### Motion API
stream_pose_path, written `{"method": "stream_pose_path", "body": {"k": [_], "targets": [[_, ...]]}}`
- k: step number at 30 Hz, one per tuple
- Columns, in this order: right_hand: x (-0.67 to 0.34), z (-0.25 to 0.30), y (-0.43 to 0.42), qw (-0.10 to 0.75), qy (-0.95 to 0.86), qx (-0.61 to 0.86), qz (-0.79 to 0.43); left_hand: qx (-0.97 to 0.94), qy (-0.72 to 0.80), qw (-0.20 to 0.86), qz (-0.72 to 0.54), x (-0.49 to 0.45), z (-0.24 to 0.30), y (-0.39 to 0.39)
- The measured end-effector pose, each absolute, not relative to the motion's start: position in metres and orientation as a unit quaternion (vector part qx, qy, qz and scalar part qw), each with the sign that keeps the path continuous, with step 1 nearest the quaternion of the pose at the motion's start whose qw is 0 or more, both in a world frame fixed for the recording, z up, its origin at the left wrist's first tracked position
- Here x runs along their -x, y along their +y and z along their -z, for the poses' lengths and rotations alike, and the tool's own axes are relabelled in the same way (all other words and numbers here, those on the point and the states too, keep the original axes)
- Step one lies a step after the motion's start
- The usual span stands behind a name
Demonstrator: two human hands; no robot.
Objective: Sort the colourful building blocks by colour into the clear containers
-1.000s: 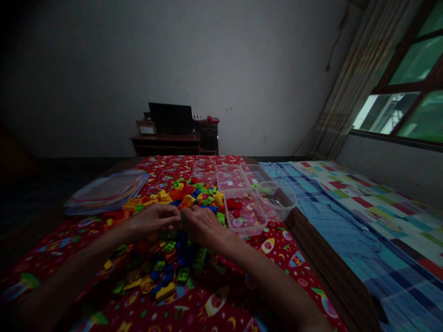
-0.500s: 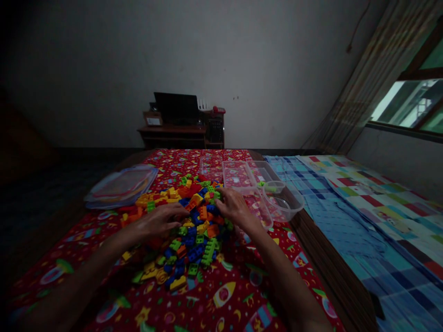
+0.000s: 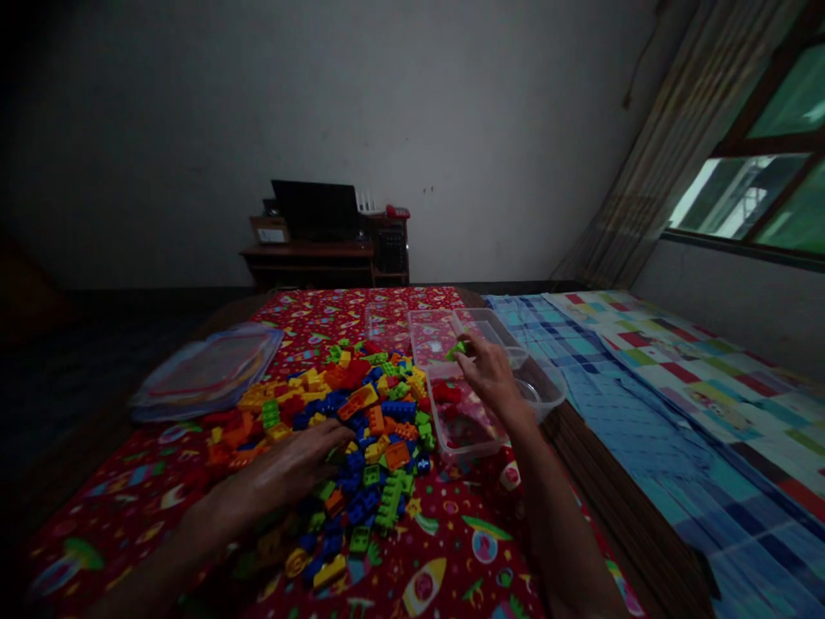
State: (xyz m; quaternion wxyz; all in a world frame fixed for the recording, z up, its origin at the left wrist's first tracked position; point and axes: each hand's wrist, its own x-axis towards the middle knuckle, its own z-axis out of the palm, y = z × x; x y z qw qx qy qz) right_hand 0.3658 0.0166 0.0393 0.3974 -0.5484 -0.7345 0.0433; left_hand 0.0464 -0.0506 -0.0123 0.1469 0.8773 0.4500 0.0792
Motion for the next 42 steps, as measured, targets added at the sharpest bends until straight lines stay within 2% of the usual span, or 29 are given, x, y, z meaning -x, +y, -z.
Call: {"method": "stream_pose_path", "body": {"k": [3, 8, 11, 14, 18, 23, 28, 31, 35, 39, 42], "targets": [[-0.386, -0.049, 0.036, 0.367, -0.69, 0.624, 0.016, -0.879, 0.432, 0.176, -0.094, -0.038, 0.021, -0.045], [-0.413, -0.056, 0.08, 0.257, -0.643, 0.717, 0.08, -0.871, 0.444, 0.184, -0.105, -0.032, 0.017, -0.042], [-0.42, -0.055, 0.087, 0.257, -0.643, 0.716, 0.088, -0.87, 0.442, 0.183, -0.118, -0.032, 0.013, -0.039], [-0.412, -0.051, 0.071, 0.297, -0.654, 0.693, 0.064, -0.864, 0.446, 0.192, -0.136, -0.037, 0.009, -0.035], [-0.37, -0.036, 0.028, 0.339, -0.716, 0.608, -0.043, -0.851, 0.464, 0.212, -0.127, -0.046, 0.003, -0.03], [-0.294, -0.011, -0.021, 0.27, -0.843, 0.437, -0.159, -0.848, 0.474, 0.195, -0.137, -0.05, -0.005, -0.029], [-0.26, 0.013, -0.038, 0.255, -0.896, 0.355, -0.073, -0.845, 0.49, 0.164, -0.139, -0.048, -0.019, -0.031], [-0.263, 0.023, -0.04, 0.218, -0.903, 0.369, -0.027, -0.841, 0.499, 0.152, -0.144, -0.045, -0.019, -0.031], [-0.272, 0.027, -0.039, 0.187, -0.903, 0.387, -0.026, -0.843, 0.499, 0.153, -0.133, -0.039, -0.015, -0.029], [-0.274, 0.023, -0.031, 0.211, -0.891, 0.401, -0.028, -0.845, 0.497, 0.161, -0.117, -0.037, -0.016, -0.026], [-0.269, 0.022, -0.018, 0.245, -0.878, 0.412, -0.006, -0.841, 0.495, 0.119, -0.184, -0.04, -0.008, -0.023]]}}
